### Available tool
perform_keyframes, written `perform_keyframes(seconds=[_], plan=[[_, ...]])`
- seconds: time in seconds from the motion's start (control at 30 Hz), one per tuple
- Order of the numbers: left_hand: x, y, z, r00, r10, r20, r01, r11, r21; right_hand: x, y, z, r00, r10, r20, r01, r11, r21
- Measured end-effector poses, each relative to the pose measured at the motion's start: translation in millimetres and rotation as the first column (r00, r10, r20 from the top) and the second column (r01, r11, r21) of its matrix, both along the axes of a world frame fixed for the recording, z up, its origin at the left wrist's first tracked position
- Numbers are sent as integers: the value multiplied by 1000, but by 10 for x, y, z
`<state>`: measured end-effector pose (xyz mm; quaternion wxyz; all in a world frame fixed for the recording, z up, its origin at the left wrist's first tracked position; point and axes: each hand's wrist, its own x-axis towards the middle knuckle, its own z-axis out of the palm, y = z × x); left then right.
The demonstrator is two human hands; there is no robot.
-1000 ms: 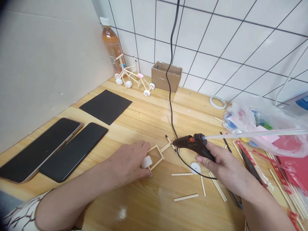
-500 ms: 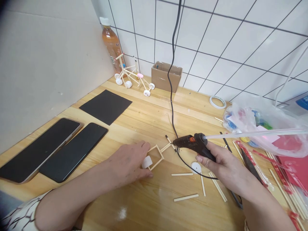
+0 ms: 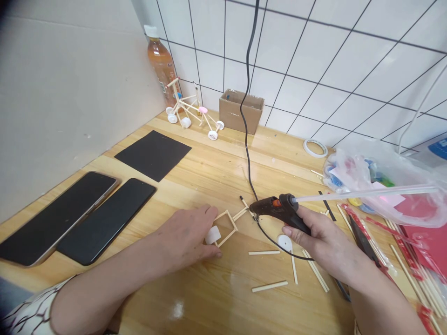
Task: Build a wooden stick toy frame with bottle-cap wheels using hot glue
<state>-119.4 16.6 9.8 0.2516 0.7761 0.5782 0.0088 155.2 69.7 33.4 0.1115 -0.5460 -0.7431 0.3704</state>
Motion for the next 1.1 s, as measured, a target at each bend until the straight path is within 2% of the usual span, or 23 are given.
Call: perform_keyframes(seconds=[0.1,0.83,1.1], plan=[[-4,-2,-4,1000,5,6,-5,1000,15,-42,-5,25,994,110,7,-110,991,-72],[16,-1,16,1000,4,-27,-4,1000,-7,-211,-98,103,987,161,-8,-161,987,-7],[9,-11,-27,1000,3,-22,-2,1000,19,-203,-109,89,987,160,-9,-161,986,-39]])
